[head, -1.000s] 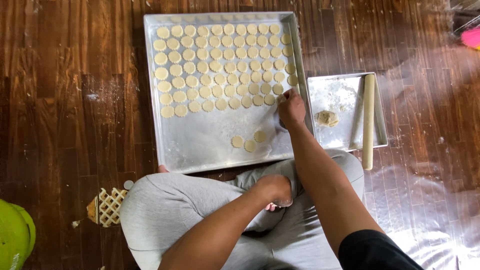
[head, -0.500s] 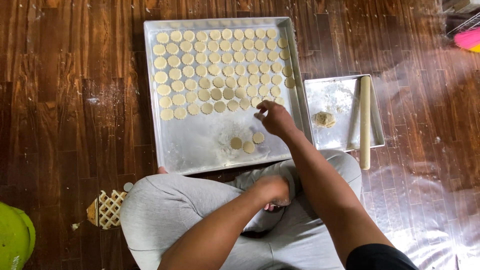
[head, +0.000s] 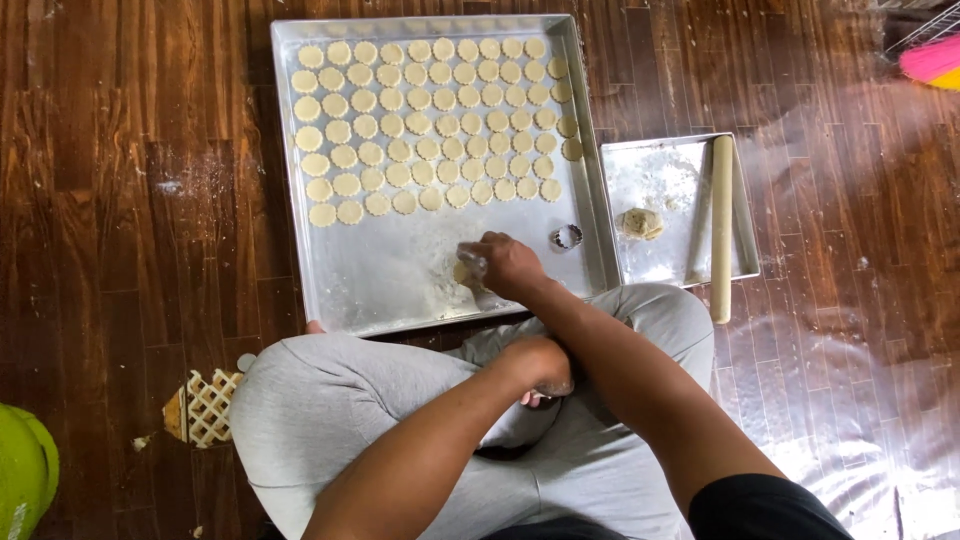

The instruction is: Rolling out dough and cutting it into small circular shapes using a cutter on a metal tray.

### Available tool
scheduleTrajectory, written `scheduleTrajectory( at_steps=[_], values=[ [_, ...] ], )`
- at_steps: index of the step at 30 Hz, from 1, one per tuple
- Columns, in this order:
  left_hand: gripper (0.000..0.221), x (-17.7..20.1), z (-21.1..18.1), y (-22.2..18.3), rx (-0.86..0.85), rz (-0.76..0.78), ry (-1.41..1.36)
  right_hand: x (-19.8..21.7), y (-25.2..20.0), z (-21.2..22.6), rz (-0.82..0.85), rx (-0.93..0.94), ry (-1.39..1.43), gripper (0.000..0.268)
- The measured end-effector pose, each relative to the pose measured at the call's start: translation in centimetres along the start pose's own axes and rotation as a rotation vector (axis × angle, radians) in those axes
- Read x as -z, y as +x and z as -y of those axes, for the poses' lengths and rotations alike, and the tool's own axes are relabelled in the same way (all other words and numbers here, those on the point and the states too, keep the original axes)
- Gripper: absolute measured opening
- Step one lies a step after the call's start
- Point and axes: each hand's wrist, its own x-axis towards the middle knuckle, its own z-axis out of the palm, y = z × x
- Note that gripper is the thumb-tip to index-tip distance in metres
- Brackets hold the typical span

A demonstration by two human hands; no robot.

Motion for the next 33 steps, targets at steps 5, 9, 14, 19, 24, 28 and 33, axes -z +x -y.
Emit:
scheduleTrajectory(
  at_steps=[5,9,14,19,24,28,33],
  values=[
    [0.027,-0.2,0.1,2.5,-0.029,0.018,0.039,-4.8,1.9,-3.1,0.032,0.111,-0.185,0.029],
    [0.032,-0.1,0.5,2.6,-0.061,0.048,0.050,-4.7,2.0,-2.4,-0.027,0.127,-0.136,0.033],
    [0.035,-0.5,1.2,5.9,-0.080,0.084,0.058,-5.4,2.1,-2.5,-0.061,0.205,-0.113,0.017],
    [0.042,0.1,0.8,0.8,-0.076,0.096,0.027,-4.7,2.6,-2.6,-0.058,0.246,-0.145,0.014],
    [0.029,-0.5,1.5,4.9,-0.094,0.000,-0.028,-6.6,4.1,-6.8,-0.595,0.600,-0.170,0.004],
    [0.027,-2.1,2.6,6.4,-0.191,-0.186,0.013,-1.1,5.2,-11.3,-0.553,0.358,-0.132,0.021],
    [0.032,-2.5,2.5,3.6,-0.259,-0.288,0.058,1.7,9.4,-24.2,-0.273,-0.457,-0.562,0.014]
  ],
)
